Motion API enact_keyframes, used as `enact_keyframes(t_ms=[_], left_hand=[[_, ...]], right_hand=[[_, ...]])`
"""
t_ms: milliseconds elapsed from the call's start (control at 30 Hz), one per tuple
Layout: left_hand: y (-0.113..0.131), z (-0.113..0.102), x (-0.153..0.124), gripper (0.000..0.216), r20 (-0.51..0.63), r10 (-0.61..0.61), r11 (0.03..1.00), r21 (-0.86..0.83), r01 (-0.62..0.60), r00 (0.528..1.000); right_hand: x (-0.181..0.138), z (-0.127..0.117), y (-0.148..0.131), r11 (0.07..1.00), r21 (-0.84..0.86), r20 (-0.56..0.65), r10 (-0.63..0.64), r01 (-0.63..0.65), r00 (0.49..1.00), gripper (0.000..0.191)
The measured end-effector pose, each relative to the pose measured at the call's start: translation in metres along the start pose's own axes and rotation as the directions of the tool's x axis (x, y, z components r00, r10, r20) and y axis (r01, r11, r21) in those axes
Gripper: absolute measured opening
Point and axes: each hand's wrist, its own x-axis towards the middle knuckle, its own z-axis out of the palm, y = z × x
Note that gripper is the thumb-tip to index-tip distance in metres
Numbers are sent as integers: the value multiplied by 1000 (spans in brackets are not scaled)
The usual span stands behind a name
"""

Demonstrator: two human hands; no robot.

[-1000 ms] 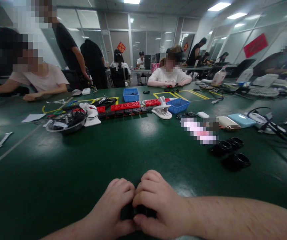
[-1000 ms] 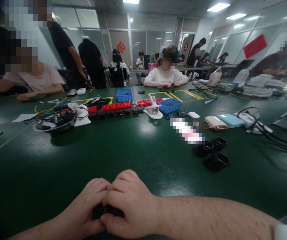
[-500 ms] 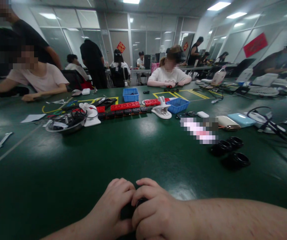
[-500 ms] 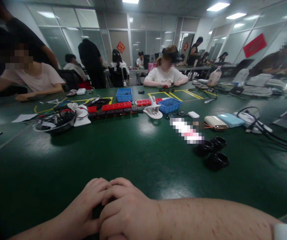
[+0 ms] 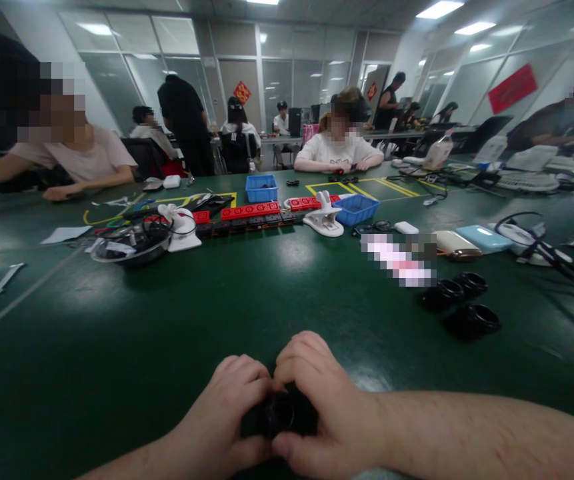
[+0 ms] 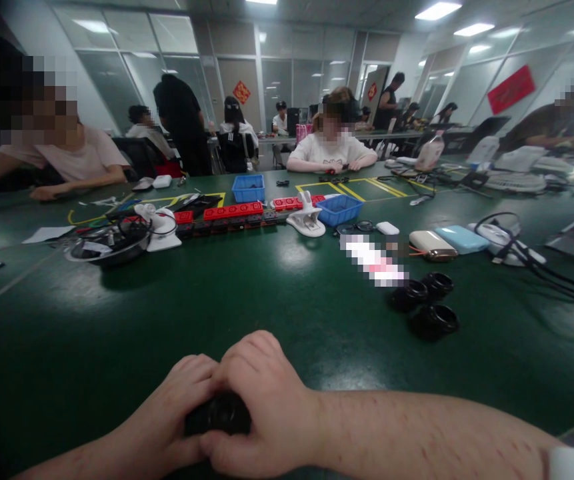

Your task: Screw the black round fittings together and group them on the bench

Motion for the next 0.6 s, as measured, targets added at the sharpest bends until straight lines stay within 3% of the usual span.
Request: enact_keyframes(t_ms=[133,333,600], left_hand=[[1,0,0,24,-2,-6,1000,-9,5,1000],[1,1,0,26,-1,-11,1000,3,11,1000],[2,2,1,19,1,2,1000,29,-2,1000]], right_hand=[[0,5,3,994,-77,72,78,-73,994,36],[-1,7,5,980,-194,246,94,-47,965,34],[2,6,3,997,-72,274,-7,28,962,21]])
